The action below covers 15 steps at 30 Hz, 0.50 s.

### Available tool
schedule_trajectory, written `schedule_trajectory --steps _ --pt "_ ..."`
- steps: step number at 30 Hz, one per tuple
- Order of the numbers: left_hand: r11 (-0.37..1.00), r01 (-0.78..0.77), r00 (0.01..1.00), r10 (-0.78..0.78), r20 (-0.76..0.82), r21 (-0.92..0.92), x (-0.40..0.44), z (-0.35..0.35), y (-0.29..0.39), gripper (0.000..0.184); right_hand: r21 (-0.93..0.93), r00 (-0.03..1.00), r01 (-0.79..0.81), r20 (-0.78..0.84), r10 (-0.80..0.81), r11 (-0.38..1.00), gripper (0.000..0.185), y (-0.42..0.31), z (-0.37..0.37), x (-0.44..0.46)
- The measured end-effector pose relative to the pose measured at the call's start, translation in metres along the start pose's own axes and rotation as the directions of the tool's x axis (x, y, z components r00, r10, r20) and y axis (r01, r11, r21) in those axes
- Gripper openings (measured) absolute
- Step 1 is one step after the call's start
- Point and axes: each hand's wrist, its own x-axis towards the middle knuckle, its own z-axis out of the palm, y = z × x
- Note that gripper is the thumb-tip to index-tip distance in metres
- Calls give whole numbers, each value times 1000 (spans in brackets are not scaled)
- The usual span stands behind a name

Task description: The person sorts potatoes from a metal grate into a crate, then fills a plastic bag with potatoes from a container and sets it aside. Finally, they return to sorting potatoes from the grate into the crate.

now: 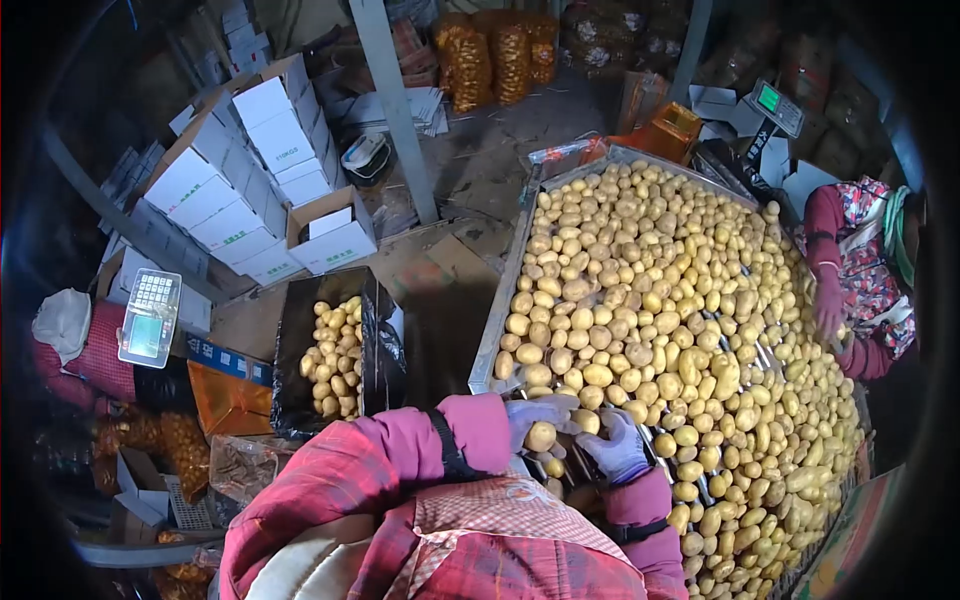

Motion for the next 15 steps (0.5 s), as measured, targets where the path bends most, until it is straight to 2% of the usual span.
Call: schedule_trajectory --steps 2,4,6,7,8,10,11,13,14,15 --pt "951 200 965 -233 -122 -235 -2 0 7 58 30 999 -10 49 8 1000 46 -23 -4 7" --pt "947 185 973 -214 -90 -261 -1 -7 0 54 29 992 -52 117 48 998 48 -28 -4 12" --pt "936 195 960 -243 -137 -294 6 -13 -9 52 -33 990 71 126 -66 997 56 -17 8 12" --pt "960 123 985 -150 -90 -253 3 -12 -9 52 -36 985 97 146 -90 995 67 -26 5 9" --pt "947 198 961 -239 -141 -251 8 -10 -5 51 -78 982 108 166 -94 991 76 -22 14 7" --pt "978 58 994 -76 -81 -201 5 -18 -22 52 45 974 11 227 -21 999 80 -25 16 10" --pt "980 60 995 -74 -66 -192 4 -21 -26 52 99 951 -73 307 39 992 80 -26 16 17" --pt "991 -125 992 124 20 54 0 -19 -21 56 281 928 -168 368 55 945 74 -22 13 17" --pt "989 -108 990 116 83 -101 8 -31 -36 53 381 913 -211 406 42 900 73 -25 5 16" --pt "988 -35 998 43 53 -153 5 -29 -28 52 441 921 -264 380 88 858 71 -22 -1 10"
